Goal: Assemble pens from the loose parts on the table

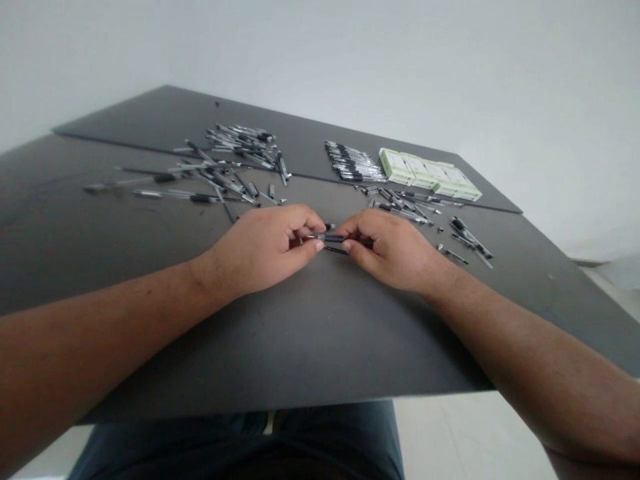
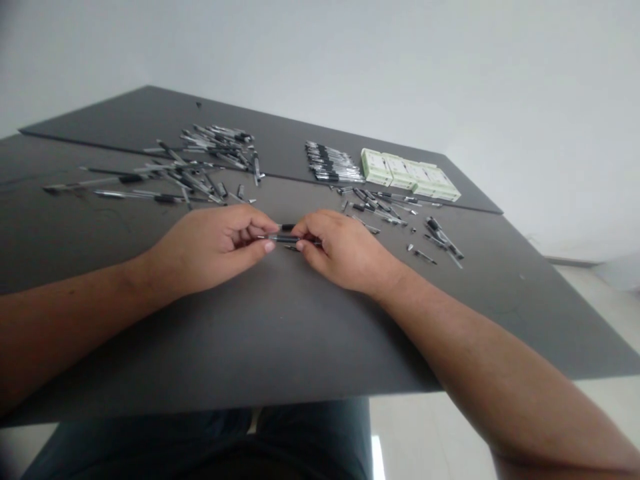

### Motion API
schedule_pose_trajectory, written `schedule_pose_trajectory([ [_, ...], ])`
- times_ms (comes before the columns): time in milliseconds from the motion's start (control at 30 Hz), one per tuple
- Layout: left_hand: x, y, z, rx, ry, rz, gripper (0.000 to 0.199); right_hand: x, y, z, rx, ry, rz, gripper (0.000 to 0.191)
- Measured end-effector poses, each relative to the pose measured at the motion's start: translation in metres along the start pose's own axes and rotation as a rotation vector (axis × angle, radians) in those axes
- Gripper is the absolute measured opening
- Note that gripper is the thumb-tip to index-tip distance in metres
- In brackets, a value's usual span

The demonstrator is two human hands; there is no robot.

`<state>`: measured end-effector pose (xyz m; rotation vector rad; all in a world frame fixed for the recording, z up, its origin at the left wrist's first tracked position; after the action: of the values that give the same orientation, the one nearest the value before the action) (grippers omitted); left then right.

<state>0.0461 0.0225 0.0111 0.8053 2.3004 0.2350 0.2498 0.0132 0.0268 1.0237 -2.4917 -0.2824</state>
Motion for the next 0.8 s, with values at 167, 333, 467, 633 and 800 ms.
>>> schedule_pose_trajectory([
  [167, -0.0008, -0.0004, -0.0056, -0.057, 0.003, 0.013, 0.017, -0.007, -0.0002, -0.0038, -0.003, 0.001, 0.046, 0.017],
  [333, -0.0044, -0.0016, -0.0058, -0.044, 0.008, 0.053, 0.01, -0.001, -0.0002, -0.0011, 0.022, 0.018, 0.006, 0.017],
  [467, -0.0053, -0.0028, -0.0039, -0.048, -0.034, 0.107, 0.008, 0.0012, -0.0005, -0.0011, 0.027, 0.033, 0.004, 0.016],
  [633, -0.0055, -0.004, 0.0006, -0.035, -0.099, 0.139, 0.006, 0.0019, -0.0014, -0.0007, 0.068, 0.054, 0.011, 0.017],
  [800, 0.0005, -0.0023, 0.0007, 0.009, -0.193, 0.091, 0.012, -0.0009, -0.0022, -0.0017, 0.056, 0.043, 0.01, 0.015],
])
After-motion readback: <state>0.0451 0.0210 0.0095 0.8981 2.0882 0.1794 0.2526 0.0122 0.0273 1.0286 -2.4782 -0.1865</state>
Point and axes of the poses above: each hand's wrist, its own y-axis towards the middle knuckle, its own z-axis out of the palm, x = y × z, the point moved 7 cm from there along y, towards the middle knuckle, and after that the axes turned 1 degree about y, right-handed, at the moved point
